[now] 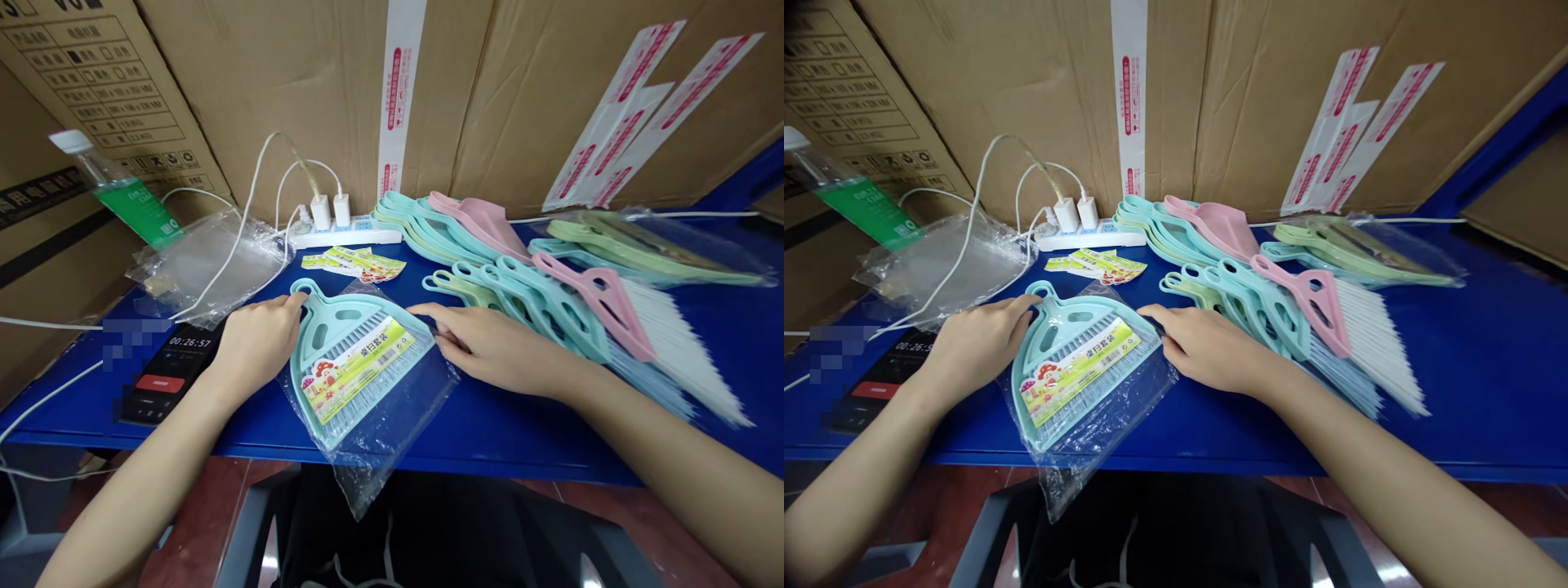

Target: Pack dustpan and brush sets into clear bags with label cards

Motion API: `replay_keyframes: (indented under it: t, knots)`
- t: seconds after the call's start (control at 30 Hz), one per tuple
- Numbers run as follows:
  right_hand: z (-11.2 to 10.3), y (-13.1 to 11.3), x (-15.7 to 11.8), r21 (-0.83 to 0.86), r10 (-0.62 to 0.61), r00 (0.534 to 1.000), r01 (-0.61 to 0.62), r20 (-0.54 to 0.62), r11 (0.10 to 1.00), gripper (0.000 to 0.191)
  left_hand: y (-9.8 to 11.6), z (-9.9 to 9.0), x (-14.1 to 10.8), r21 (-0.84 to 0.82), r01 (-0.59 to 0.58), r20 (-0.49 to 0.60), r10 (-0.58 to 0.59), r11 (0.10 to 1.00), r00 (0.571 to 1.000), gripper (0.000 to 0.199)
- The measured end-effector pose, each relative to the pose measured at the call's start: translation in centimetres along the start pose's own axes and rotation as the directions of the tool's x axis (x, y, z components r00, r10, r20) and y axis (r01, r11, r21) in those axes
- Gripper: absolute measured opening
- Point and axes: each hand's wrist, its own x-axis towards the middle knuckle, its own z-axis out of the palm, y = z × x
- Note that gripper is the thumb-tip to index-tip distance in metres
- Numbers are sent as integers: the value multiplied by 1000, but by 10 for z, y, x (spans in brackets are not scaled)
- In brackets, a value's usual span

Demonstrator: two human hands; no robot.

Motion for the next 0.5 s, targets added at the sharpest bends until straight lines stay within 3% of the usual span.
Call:
replay_keyframes:
  t: [0.5]
  knots:
    - [-1, -1, 0, -3, 5, 1000, -5, 20, 1000, 49, 0, -3, -1, 6, 8, 13, -8, 1000, 1000, 42]
